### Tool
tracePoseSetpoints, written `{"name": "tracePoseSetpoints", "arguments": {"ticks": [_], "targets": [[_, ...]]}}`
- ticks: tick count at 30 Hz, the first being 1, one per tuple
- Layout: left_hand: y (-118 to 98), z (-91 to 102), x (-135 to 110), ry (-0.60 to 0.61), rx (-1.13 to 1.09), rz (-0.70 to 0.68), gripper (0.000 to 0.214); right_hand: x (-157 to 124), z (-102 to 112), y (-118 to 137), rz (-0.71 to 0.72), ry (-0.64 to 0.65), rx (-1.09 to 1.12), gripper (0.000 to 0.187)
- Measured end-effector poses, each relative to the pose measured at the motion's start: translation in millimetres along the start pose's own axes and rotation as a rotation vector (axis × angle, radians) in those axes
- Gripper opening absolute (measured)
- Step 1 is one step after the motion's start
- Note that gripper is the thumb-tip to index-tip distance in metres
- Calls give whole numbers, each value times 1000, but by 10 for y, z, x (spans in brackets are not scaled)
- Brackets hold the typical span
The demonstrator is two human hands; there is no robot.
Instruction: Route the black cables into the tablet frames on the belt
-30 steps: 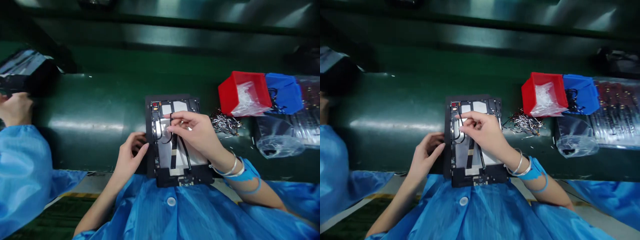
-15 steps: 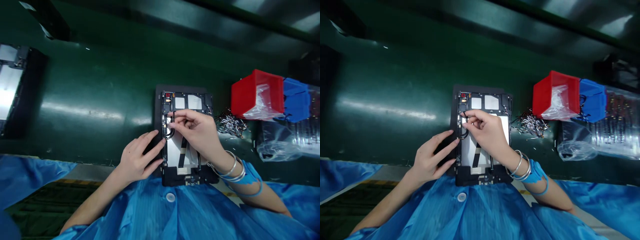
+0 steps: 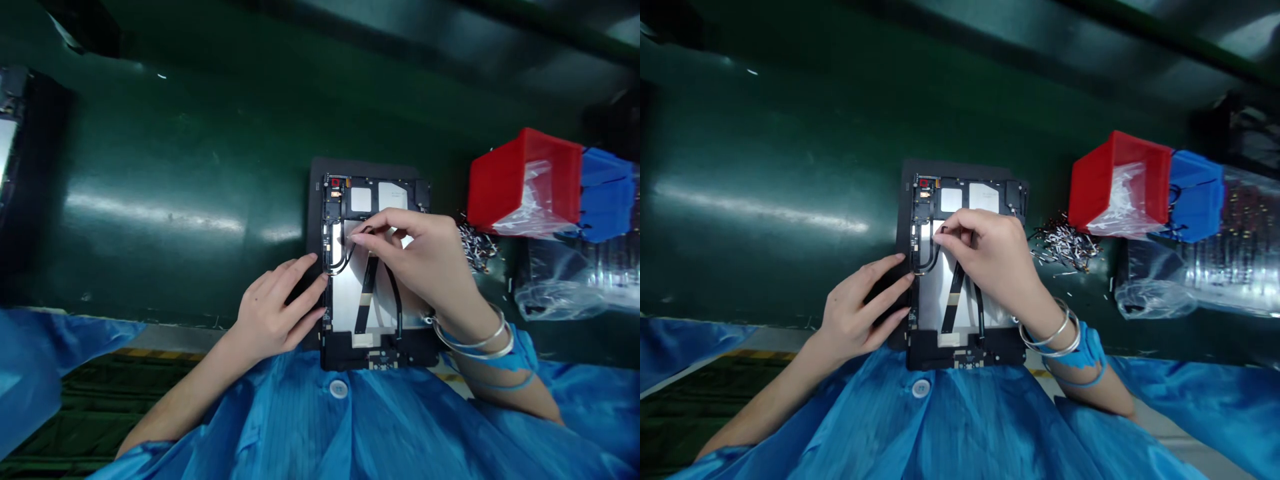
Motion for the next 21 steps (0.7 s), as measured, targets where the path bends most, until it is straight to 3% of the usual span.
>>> {"name": "tracePoseSetpoints", "arguments": {"ticks": [6, 21], "targets": [[5, -8, 17, 11, 5, 1, 33, 114, -23, -79, 11, 87, 31, 2], [23, 44, 108, 89, 76, -94, 40, 207, -70, -120, -11, 156, 42, 8]]}}
Point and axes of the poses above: each hand's wrist, its own x-axis towards the middle knuckle, its own z-axis out of the back of the hand, y = z × x, the point moved 4 cm from there along x, towards the middle knuckle, and after that the axes turned 13 degrees about z, right-handed, at the moved point
